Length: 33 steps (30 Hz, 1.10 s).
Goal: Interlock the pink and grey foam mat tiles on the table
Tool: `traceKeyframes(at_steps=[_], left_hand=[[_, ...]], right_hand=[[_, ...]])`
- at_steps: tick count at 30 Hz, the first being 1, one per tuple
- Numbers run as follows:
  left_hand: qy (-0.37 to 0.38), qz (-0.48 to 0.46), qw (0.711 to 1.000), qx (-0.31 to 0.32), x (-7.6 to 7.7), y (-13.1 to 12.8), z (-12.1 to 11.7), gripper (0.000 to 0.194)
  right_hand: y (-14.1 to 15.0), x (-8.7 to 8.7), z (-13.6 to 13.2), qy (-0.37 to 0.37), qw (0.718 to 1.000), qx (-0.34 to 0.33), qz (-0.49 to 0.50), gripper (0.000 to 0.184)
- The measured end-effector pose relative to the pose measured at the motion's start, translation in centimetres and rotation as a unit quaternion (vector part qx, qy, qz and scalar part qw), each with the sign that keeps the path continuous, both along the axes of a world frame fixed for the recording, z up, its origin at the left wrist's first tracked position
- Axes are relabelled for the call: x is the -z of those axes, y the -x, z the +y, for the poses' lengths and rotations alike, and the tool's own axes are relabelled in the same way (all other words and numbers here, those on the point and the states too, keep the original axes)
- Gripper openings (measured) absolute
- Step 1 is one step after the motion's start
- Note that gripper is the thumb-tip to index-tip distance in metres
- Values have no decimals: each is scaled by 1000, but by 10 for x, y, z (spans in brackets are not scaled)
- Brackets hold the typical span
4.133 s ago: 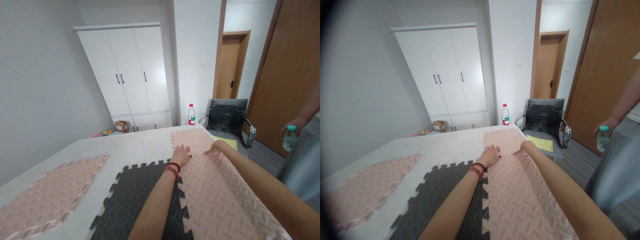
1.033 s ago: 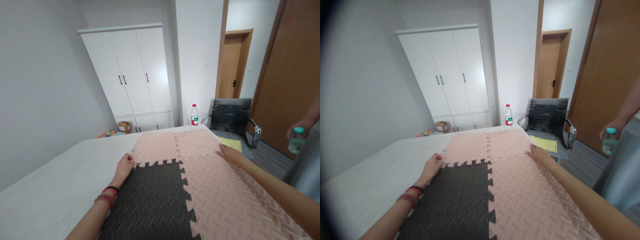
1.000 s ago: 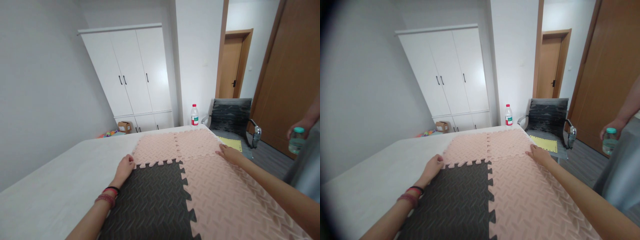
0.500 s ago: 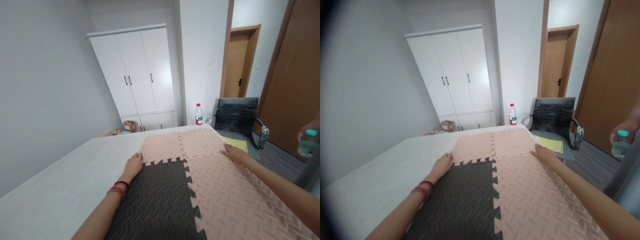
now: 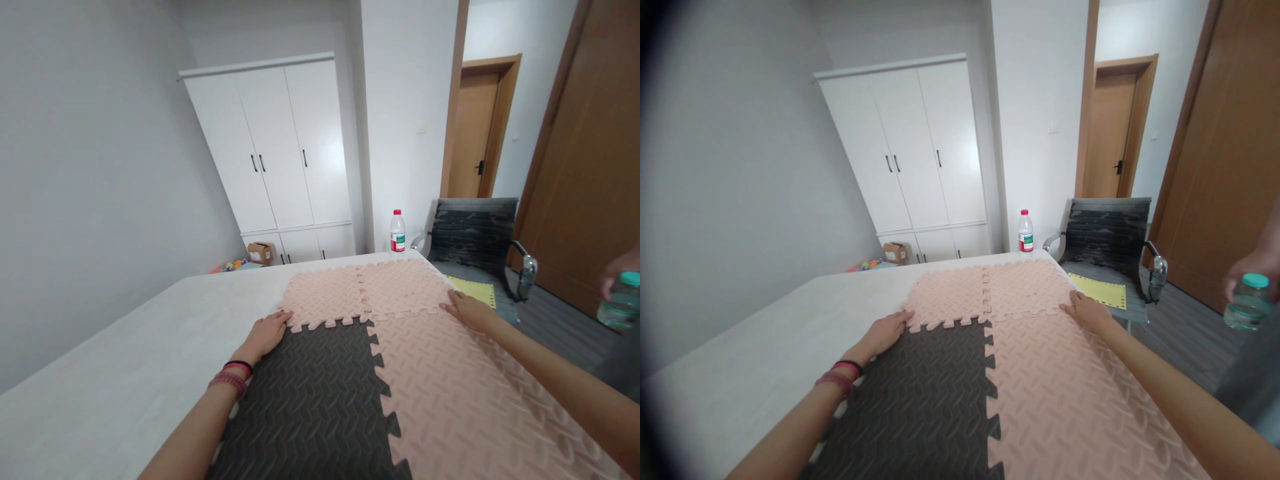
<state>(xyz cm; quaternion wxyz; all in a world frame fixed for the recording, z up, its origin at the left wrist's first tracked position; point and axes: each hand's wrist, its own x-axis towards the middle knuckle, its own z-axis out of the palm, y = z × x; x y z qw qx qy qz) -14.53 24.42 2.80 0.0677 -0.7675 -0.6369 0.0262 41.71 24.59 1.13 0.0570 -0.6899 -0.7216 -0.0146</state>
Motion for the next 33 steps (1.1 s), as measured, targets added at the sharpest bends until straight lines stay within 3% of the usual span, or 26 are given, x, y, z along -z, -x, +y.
traceKeyframes(at_steps=[7,18,27,30,33], left_hand=[[-4,-9,1000,-20,-2,-13,-2,46],[35,15,999,-35,-16,-29,-4,52],[75,4,992,-99,-22,-56,16,73],[94,-5,989,-112,-24,-61,23,80],[102,-13,986,-128,-25,-71,24,89]], right_hand=[[-1,-2,0,5,1000,-16,-14,50],[1,-5,-2,13,1000,-8,-13,55],[4,-13,0,25,999,20,-32,46],[27,-23,10,13,999,8,-42,38],[81,-32,20,-2,997,-69,-27,43]])
